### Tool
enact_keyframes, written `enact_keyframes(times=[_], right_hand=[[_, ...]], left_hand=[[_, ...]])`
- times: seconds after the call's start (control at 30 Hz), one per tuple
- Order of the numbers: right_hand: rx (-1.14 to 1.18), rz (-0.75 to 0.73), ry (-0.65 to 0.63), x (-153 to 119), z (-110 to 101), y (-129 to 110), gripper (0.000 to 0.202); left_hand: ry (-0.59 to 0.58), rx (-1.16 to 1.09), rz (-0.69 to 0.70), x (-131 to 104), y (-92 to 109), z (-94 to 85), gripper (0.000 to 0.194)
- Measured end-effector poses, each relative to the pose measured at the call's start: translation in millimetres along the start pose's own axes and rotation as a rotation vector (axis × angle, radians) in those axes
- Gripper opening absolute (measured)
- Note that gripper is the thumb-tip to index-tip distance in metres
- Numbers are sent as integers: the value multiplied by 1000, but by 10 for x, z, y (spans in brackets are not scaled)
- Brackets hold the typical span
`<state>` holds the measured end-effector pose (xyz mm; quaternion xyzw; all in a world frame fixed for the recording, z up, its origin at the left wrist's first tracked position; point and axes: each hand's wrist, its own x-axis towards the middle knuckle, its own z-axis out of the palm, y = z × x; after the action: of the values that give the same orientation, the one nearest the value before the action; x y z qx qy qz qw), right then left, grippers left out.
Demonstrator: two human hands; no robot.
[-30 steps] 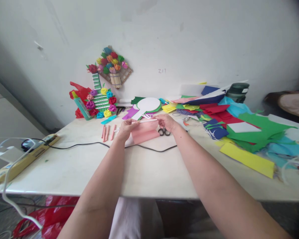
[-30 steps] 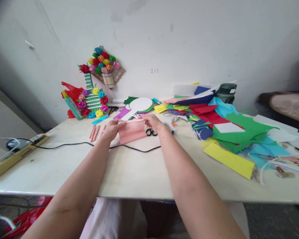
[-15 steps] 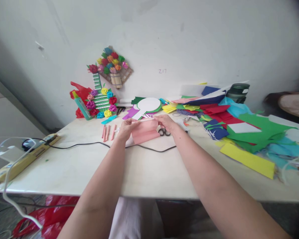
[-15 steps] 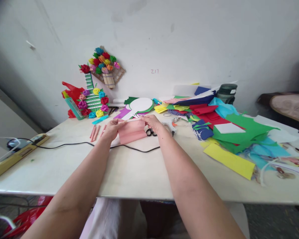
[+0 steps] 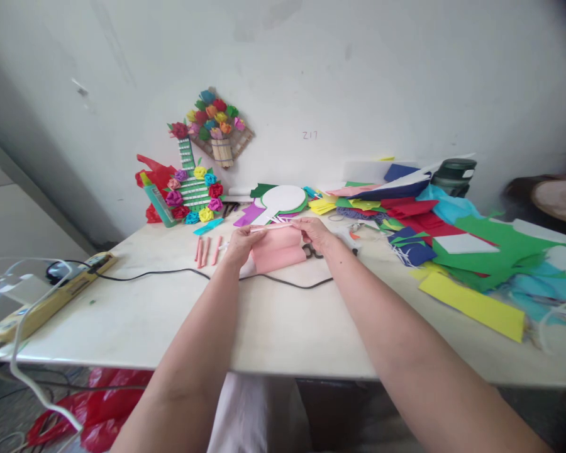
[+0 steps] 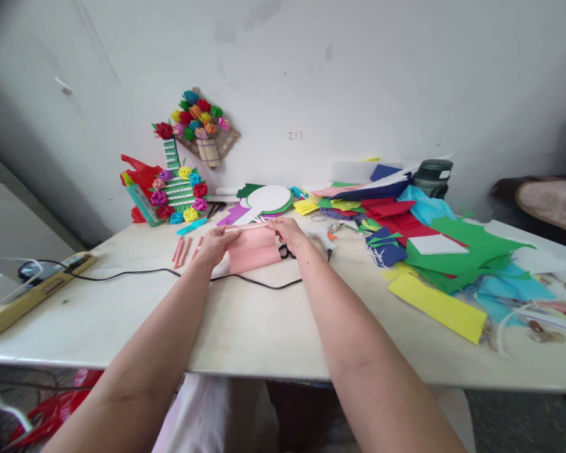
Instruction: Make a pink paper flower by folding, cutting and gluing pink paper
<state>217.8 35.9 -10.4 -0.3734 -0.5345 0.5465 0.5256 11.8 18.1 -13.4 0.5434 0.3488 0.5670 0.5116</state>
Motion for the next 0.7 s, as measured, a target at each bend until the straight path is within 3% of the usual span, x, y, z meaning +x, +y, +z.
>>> enact_keyframes(times=[0.33, 0.7], right_hand=[[3, -1, 42, -31, 51, -32, 24], [10, -53, -30, -30, 46, -13, 31]], left_hand=[[30, -23, 8, -11, 4, 5, 25], [42, -38, 16, -9, -10, -6, 21]])
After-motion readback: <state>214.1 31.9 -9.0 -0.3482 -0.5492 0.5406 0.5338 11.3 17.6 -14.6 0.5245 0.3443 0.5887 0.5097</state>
